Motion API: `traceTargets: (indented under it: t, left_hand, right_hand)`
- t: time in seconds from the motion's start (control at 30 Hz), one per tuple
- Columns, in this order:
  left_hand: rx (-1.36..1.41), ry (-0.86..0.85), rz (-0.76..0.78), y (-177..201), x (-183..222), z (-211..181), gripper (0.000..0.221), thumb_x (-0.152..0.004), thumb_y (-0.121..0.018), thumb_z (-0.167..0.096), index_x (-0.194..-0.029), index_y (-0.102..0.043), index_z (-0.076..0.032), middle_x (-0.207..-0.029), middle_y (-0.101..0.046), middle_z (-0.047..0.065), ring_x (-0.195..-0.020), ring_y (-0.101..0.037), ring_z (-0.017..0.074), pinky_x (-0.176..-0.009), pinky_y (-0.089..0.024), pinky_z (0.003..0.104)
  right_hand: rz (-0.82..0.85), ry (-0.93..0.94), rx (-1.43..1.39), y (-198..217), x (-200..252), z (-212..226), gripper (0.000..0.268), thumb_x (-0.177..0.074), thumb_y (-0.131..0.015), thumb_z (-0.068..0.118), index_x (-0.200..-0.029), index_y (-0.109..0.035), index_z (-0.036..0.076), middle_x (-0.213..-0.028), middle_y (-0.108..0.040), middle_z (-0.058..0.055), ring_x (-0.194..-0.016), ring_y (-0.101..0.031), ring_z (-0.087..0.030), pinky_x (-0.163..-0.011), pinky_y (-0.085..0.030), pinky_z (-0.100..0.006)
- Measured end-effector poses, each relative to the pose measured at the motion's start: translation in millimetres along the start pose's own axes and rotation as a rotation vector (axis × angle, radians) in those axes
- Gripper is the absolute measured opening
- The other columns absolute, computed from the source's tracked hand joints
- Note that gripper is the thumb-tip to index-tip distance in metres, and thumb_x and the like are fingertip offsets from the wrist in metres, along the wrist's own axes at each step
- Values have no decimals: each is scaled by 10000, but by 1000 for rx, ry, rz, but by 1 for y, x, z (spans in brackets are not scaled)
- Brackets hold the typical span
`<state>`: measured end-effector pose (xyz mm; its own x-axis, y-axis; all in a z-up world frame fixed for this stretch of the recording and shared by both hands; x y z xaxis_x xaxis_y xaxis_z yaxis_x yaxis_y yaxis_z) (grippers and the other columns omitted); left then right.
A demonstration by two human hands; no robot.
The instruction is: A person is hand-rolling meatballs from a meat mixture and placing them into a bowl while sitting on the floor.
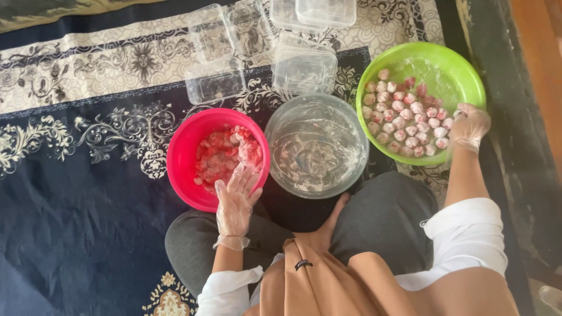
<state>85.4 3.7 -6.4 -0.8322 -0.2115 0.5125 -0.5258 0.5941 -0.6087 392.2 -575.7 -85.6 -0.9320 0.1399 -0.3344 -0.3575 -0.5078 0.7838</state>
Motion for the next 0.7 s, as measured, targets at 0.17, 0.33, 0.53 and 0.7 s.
traceTargets:
  t: [0.17,0.33,0.53,0.7]
  left_hand:
    - [-50,-28,-24,-3,-2,-1,847,-931,-341,-645,-1544,-376,-61,-1538,-453,196,-1346,-473,294,-971,-455,365]
    - [-67,-6,-4,-8,-9,1,849,-933,-338,-649,-1542,-378,-59,-1543,-449,195,-1354,-468,293,-972,-451,366]
    - [-44,1,40,-14,-17,10,852,-936,-332,-655,-1538,-382,-55,-1550,-442,194,-1367,-458,290,-974,-445,368]
    - [-21,-32,37,-3,-10,5,854,-937,-328,-660,-1535,-385,-52,-1556,-436,193,-1377,-451,289,-975,-441,370]
  right_hand:
    - [200,-76,39,-7,-8,0,393,-857,-496,-176,-1116,-761,-43,-1147,-736,-161,-999,-687,-288,-962,-520,-324]
    - [163,-48,153,-6,4,9,366,-862,-518,-155,-1111,-761,-40,-1111,-736,-159,-966,-689,-281,-931,-535,-324]
    - [84,60,357,13,10,34,322,-869,-557,-120,-1102,-763,-36,-1049,-736,-157,-911,-693,-270,-876,-560,-325]
    - [40,179,472,9,8,73,291,-874,-587,-96,-1096,-764,-34,-1002,-735,-156,-869,-695,-263,-835,-578,-328]
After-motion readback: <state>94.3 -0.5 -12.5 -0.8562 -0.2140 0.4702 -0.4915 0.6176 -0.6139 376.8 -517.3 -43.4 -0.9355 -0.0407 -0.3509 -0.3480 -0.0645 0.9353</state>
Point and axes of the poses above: each hand's wrist, its own x-axis away from the middle knuckle, its own y-axis out of the back of the hand, z = x × y, the point moved 8 cm from there along -x, towards the middle knuckle
